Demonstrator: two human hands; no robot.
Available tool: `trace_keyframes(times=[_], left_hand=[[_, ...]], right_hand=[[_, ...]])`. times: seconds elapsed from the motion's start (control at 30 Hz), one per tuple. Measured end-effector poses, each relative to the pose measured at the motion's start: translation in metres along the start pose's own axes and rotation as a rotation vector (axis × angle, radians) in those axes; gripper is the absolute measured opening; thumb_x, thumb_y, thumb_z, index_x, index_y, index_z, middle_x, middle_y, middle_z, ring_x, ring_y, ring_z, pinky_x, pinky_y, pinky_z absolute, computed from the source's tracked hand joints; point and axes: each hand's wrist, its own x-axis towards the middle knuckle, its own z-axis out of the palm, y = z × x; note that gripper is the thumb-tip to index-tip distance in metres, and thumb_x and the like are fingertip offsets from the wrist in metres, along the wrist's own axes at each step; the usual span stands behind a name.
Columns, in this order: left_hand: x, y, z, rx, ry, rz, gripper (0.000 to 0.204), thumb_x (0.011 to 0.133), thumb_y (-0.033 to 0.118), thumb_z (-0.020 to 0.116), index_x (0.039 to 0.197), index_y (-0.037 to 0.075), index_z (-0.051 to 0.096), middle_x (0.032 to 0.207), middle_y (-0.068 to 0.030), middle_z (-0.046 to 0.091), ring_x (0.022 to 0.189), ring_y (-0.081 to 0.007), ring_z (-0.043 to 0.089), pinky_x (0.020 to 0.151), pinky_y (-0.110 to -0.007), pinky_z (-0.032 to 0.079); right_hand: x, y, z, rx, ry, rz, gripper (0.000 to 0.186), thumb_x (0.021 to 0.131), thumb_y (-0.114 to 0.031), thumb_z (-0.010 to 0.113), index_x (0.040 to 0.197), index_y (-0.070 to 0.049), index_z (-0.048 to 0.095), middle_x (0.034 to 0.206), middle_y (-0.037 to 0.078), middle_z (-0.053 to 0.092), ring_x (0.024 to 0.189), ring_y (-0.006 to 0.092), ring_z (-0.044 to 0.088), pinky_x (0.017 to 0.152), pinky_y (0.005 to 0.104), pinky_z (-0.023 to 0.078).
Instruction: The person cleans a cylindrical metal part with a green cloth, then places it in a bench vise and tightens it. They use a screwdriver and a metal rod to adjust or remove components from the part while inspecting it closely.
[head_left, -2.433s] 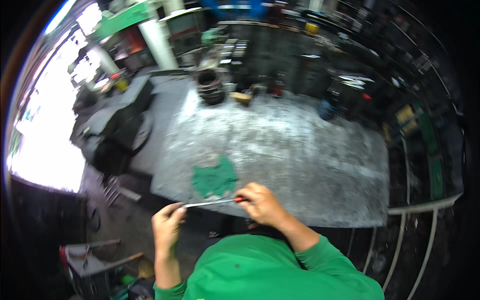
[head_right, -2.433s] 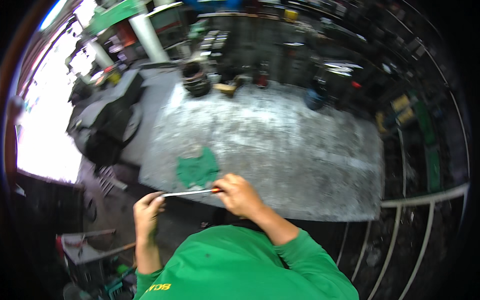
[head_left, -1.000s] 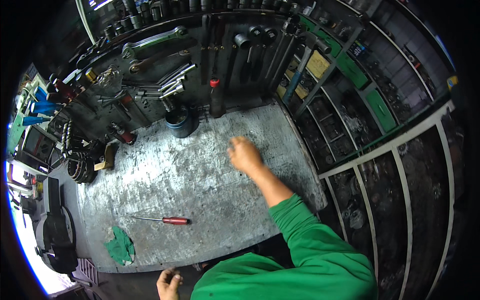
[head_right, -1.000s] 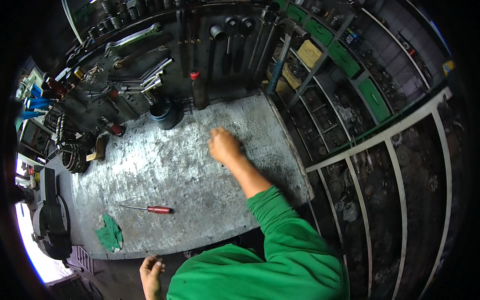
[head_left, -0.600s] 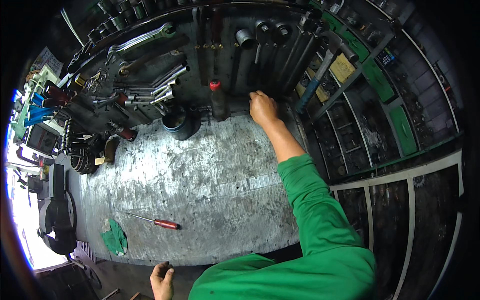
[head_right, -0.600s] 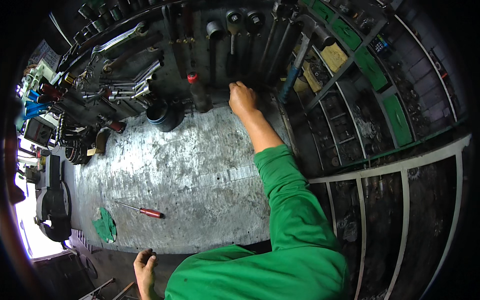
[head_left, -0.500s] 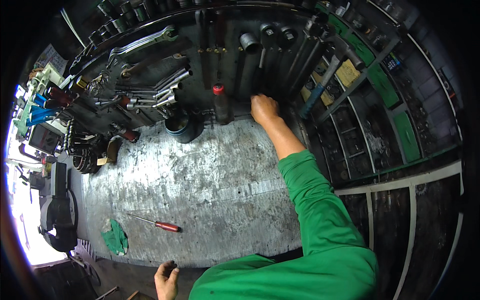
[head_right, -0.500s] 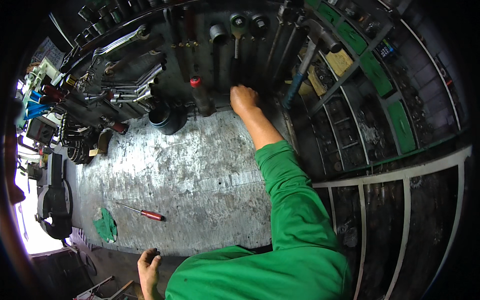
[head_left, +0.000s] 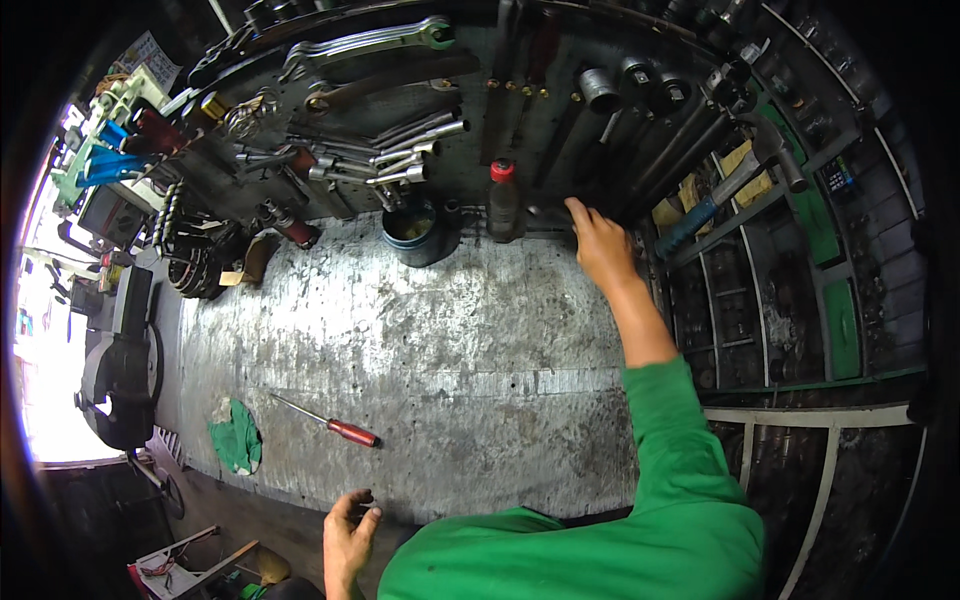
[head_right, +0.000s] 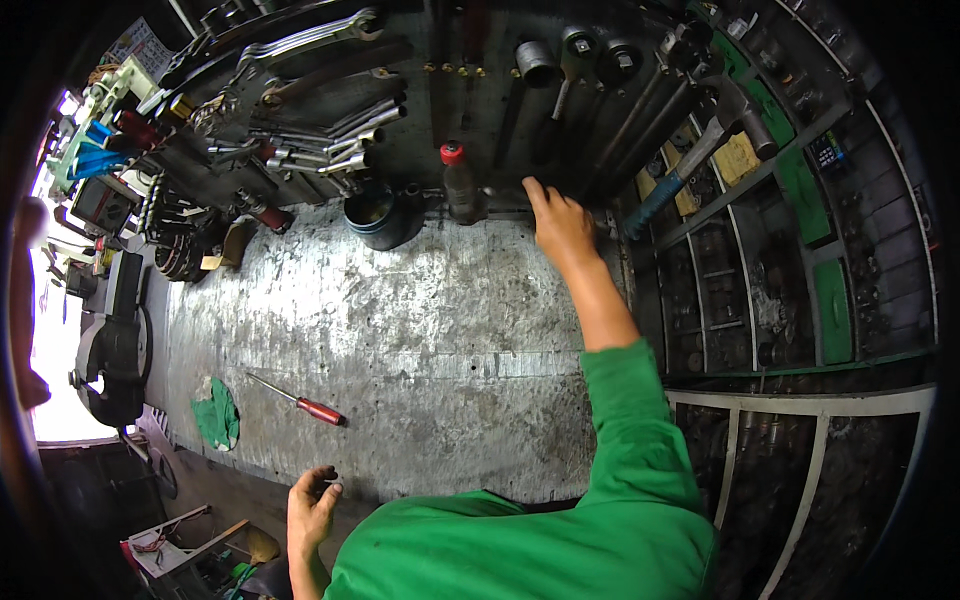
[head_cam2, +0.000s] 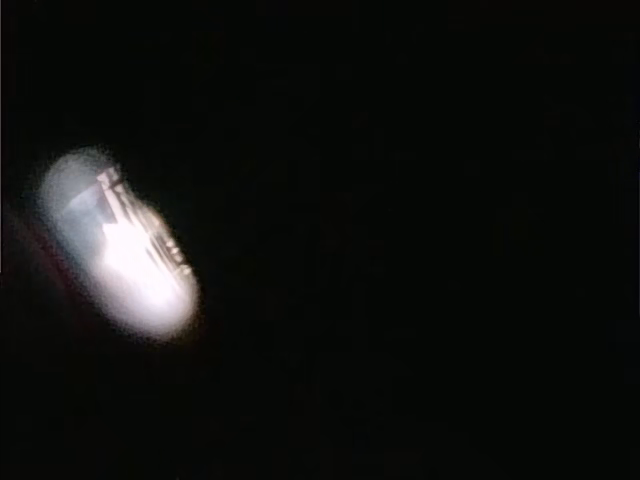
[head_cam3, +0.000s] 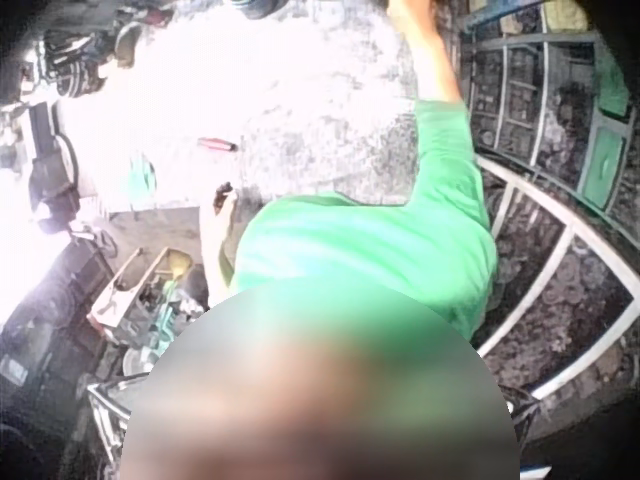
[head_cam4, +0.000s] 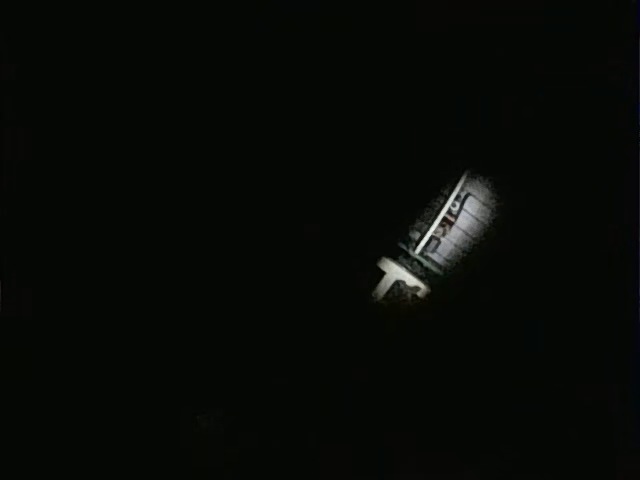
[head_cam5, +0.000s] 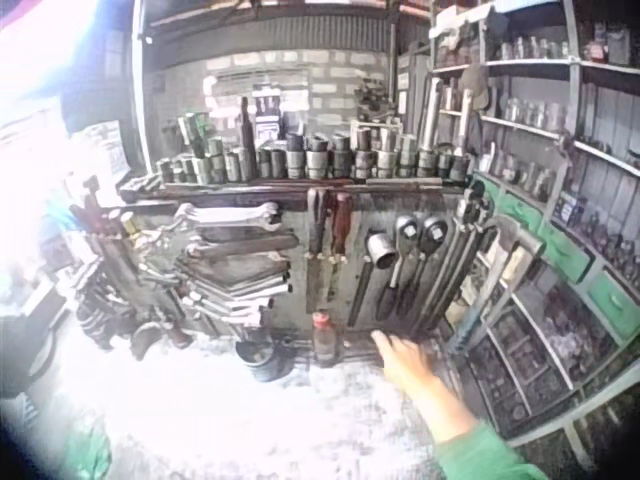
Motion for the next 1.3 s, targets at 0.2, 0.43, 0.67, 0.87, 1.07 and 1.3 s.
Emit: trace_keyframes(times=[0.2, 0.43, 0.67, 0.87, 1.07, 1.3], left_hand=[[0.022, 0.017, 0.001, -0.170, 0.018, 0.140, 0.029, 0.096, 0.007, 0.074, 0.122, -0.006, 0.070, 0.105, -0.0114, 0.077, 0.098, -0.0168, 0.071, 0.090, -0.032, 0.056], [0.042, 0.059, -0.018, -0.454, 0.022, 0.468, 0.043, 0.099, 0.013, 0.078, 0.137, -0.006, 0.067, 0.113, -0.0108, 0.076, 0.102, -0.0162, 0.070, 0.092, -0.032, 0.056], [0.007, 0.017, -0.090, -0.796, 0.057, 0.482, 0.034, 0.098, 0.010, 0.080, 0.128, -0.005, 0.072, 0.100, -0.0036, 0.075, 0.088, -0.0083, 0.066, 0.079, -0.025, 0.055], [-0.024, -0.036, -0.163, -0.837, 0.097, 0.487, 0.028, 0.095, 0.008, 0.083, 0.121, -0.002, 0.076, 0.096, -0.0018, 0.076, 0.083, -0.0065, 0.065, 0.074, -0.023, 0.053], [-0.048, -0.080, -0.224, -0.900, 0.069, 0.523, 0.030, 0.095, 0.003, 0.082, 0.123, -0.003, 0.075, 0.101, -0.0014, 0.075, 0.086, -0.0063, 0.066, 0.075, -0.022, 0.053], [-0.044, -0.119, -0.258, -1.046, 0.189, 0.600, 0.041, 0.113, 0.031, 0.060, 0.143, 0.004, 0.066, 0.134, 0.0009, 0.067, 0.112, -0.0080, 0.062, 0.096, -0.026, 0.051]], right_hand=[[-0.101, -0.095, -0.060, 1.010, 0.198, 0.199, 0.022, 0.111, -0.018, 0.058, 0.129, -0.006, 0.063, 0.111, 0.010, 0.073, 0.086, 0.0260, 0.074, 0.073, 0.0399, 0.060], [-0.140, -0.246, -0.081, 2.373, -0.240, 0.857, 0.025, 0.117, -0.029, 0.048, 0.112, -0.008, 0.062, 0.111, 0.009, 0.067, 0.076, 0.0150, 0.062, 0.067, 0.0310, 0.051], [-0.165, -0.362, -0.058, 2.360, -0.565, 1.049, 0.023, 0.116, -0.028, 0.049, 0.113, -0.008, 0.060, 0.109, 0.009, 0.066, 0.077, 0.0154, 0.060, 0.068, 0.0325, 0.052], [-0.196, -0.463, -0.047, 2.296, -0.738, 1.125, 0.026, 0.115, -0.025, 0.051, 0.114, -0.001, 0.063, 0.097, 0.007, 0.064, 0.072, 0.0136, 0.058, 0.067, 0.0303, 0.053], [-0.219, -0.551, -0.031, 2.281, -0.922, 1.118, 0.027, 0.115, -0.027, 0.054, 0.114, -0.001, 0.062, 0.087, 0.004, 0.062, 0.073, 0.0119, 0.062, 0.067, 0.0273, 0.058], [-0.242, -0.631, -0.041, 2.477, -0.973, 1.013, 0.029, 0.115, -0.031, 0.052, 0.120, -0.006, 0.067, 0.107, 0.009, 0.073, 0.085, 0.0170, 0.072, 0.071, 0.0326, 0.062]])
